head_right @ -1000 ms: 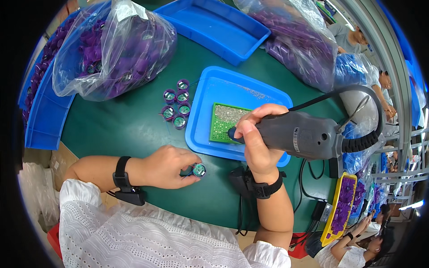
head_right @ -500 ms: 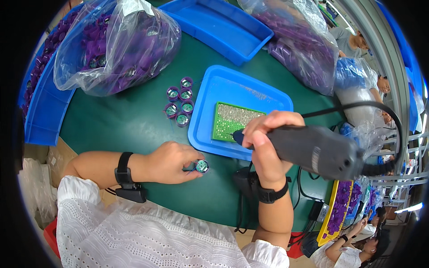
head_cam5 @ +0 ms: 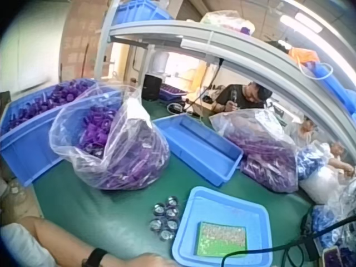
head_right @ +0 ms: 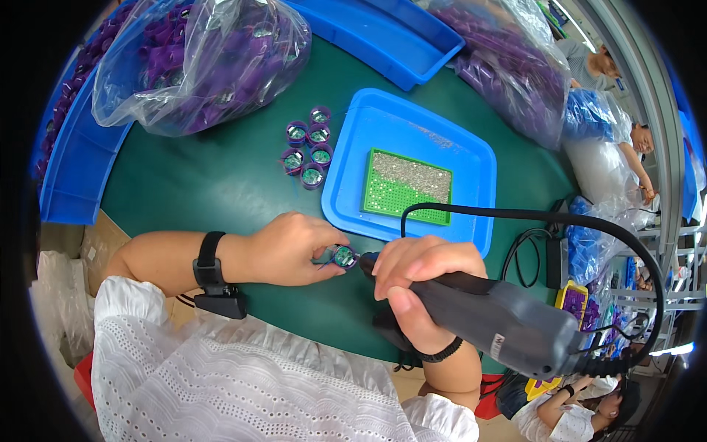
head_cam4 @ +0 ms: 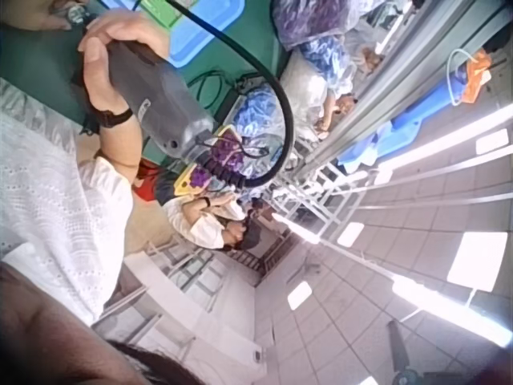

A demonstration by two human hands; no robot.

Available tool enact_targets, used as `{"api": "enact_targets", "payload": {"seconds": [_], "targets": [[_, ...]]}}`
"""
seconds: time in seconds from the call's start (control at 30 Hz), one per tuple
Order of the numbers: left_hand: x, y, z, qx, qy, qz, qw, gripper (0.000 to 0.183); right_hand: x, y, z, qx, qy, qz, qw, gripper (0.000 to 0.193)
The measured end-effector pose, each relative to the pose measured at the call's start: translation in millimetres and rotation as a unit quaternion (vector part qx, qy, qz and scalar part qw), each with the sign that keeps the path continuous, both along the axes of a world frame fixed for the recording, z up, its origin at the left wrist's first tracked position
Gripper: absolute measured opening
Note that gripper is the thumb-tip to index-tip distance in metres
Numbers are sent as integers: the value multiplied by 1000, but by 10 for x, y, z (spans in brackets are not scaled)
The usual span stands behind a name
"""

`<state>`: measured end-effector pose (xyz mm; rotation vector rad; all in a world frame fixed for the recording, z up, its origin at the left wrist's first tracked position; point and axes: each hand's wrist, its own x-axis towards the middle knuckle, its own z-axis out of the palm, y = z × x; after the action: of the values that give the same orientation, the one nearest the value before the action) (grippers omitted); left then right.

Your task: Assembling small electronic components using an electric screwdriver on a workbench.

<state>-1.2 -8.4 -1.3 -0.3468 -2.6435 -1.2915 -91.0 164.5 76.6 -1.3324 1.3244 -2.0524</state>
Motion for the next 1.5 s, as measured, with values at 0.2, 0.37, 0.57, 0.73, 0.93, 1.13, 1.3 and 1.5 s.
{"api": "enact_targets", "payload": {"seconds": [0.2, 0.37, 0.57, 0.73, 0.93, 1.13, 1.3, 1.5], "targets": [[10, -7, 26, -2, -19, -7, 1000, 34, 14, -15, -97, -1, 41, 12, 999, 28], [12, -9, 20, -5, -23, -7, 1000, 34, 44, -33, -102, 2, 37, 7, 999, 28], [7, -7, 13, -4, -23, -7, 1000, 34, 43, -37, -108, 14, 32, 4, 999, 28], [3, -8, 12, -1, -24, -8, 1000, 33, 50, -44, -99, 19, 26, 1, 999, 27], [4, -7, 15, 0, -27, -11, 1000, 32, 54, -47, -107, 23, 25, -2, 999, 28], [7, -5, 17, 6, -26, -6, 1000, 29, 41, -87, -119, 22, 6, 3, 1000, 27], [10, -3, 31, 15, -36, -9, 999, 27, 9, -150, -127, 24, -19, 17, 999, 25], [-1, -6, 36, 13, -38, -7, 999, 26, -27, -190, -137, 25, -31, 29, 999, 24]]}}
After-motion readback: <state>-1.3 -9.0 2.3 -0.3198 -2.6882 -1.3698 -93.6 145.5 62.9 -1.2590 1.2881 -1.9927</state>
